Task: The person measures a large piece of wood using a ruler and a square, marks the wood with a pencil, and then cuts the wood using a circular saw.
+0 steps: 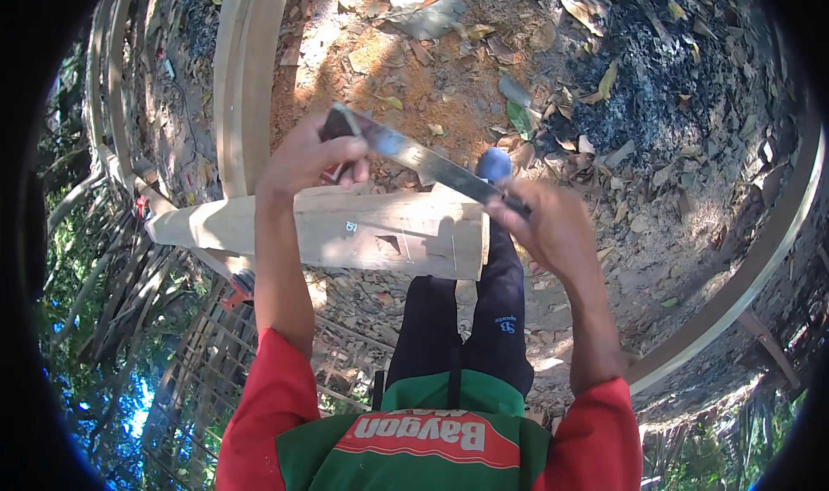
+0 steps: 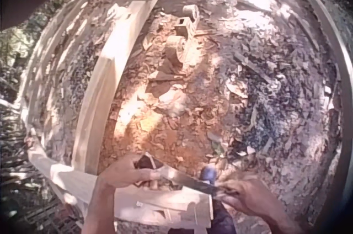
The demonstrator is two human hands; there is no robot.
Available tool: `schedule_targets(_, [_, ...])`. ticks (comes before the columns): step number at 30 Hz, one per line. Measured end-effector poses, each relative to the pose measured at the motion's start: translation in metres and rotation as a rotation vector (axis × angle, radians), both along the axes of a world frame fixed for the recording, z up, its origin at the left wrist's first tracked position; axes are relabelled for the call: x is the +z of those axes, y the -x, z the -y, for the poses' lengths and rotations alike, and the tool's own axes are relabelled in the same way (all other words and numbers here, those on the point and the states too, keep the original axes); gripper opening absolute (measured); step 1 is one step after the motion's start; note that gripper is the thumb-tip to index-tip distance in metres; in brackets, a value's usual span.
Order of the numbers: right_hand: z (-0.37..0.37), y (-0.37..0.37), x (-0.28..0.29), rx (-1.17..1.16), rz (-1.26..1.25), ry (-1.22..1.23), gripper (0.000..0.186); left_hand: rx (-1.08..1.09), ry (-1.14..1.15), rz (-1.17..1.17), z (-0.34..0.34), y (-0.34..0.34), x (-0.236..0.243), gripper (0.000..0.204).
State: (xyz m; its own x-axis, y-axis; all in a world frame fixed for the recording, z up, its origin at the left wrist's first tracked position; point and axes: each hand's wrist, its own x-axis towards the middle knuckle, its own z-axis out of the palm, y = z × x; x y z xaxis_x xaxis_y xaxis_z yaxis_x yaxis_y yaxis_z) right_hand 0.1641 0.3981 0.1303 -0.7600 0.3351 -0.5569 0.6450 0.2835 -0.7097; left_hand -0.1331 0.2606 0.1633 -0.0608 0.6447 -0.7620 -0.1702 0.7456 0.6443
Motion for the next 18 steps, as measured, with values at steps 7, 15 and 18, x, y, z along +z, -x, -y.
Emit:
schedule_targets(7, [0.106, -0.019, -0.038, -0.694, 0.291, 1.147, 0.032, -0.663, 0.079, -0.339, -0.020, -0.049, -0.200, 0.065])
schedule_targets(15, [0.109, -0.004, -0.066, -0.905, 0.408, 1.251, 0.027, -0.606, 0.255, -0.111, 0.038, -0.121, -0.278, 0.057])
schedule_targets(18, [0.094, 0.004, -0.059, -0.948, 0.447, 1.221, 0.028, -0.540, 0.317, -0.080, 0.051, -0.130, -0.281, 0.055])
